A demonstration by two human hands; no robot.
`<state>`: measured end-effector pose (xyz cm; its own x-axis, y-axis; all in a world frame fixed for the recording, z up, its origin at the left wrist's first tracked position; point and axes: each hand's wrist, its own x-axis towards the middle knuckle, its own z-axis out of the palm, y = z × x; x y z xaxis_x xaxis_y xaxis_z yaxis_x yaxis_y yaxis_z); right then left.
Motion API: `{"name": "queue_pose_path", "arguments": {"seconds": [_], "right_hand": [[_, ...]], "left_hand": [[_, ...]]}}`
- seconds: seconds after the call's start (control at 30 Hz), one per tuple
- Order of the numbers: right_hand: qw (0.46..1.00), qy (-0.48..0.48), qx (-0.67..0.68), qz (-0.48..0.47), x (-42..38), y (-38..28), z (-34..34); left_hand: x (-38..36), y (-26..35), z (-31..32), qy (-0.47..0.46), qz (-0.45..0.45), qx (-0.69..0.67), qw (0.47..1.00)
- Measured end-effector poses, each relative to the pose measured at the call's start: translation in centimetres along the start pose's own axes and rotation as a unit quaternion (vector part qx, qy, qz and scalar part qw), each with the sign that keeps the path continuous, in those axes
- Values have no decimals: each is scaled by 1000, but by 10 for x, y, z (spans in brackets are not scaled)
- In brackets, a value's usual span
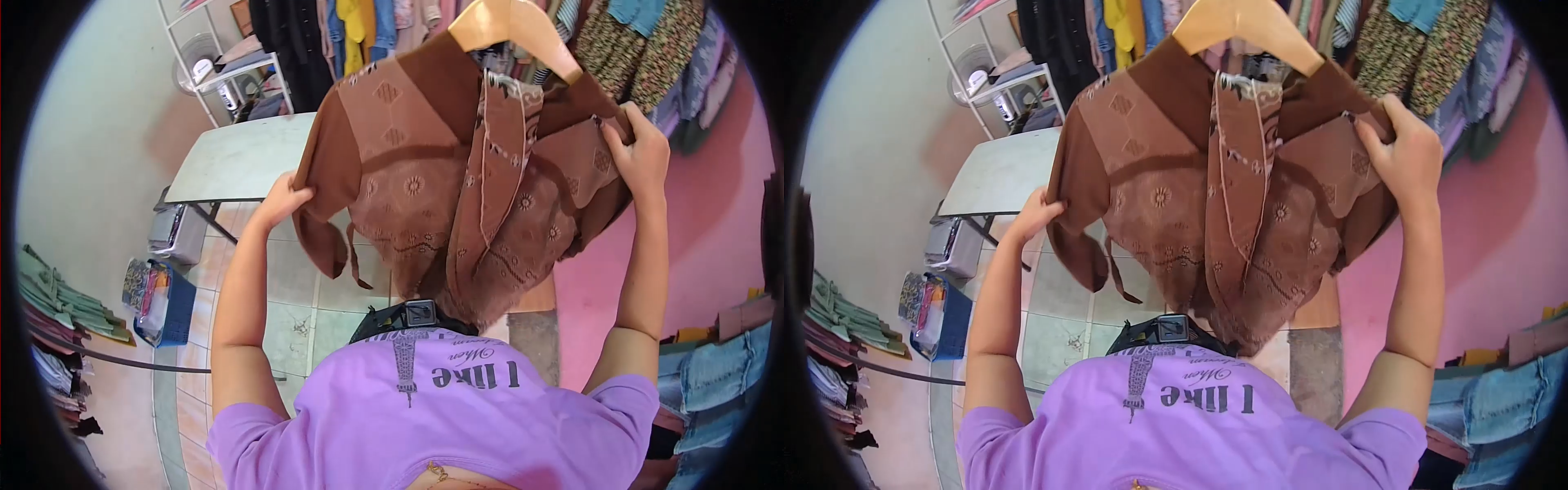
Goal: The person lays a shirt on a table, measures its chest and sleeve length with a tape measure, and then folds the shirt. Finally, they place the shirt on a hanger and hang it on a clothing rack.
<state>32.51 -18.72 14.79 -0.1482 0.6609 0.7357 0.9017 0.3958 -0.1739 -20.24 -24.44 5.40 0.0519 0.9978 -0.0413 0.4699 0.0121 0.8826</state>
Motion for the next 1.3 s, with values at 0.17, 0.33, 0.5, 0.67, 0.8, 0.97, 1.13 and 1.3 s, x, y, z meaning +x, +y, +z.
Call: {"name": "queue_pose_path", "arguments": {"seconds": [0.17,0.33,0.5,0.67,0.8,0.97,1.13,1.3], "right_hand": [[999,-27,10,46,6,-18,0],[999,-7,32,9,-15,27,31],[998,30,58,-15,-25,66,86],[996,0,88,-3,-25,48,82],[991,-81,87,64,-14,37,74],[966,-239,40,92,-22,91,226],[931,-341,11,127,-41,113,309],[947,-298,-39,112,-70,108,337]], "left_hand": [[-66,-57,-41,56,-175,28,983],[-107,-57,-52,250,18,-32,968],[-99,-39,-27,360,55,40,930],[-87,-66,-30,391,48,231,890],[-84,-12,-23,358,-91,410,834],[49,-15,113,160,47,310,936],[92,-30,285,-51,-69,271,959],[117,-19,308,-121,-155,376,905]]}}
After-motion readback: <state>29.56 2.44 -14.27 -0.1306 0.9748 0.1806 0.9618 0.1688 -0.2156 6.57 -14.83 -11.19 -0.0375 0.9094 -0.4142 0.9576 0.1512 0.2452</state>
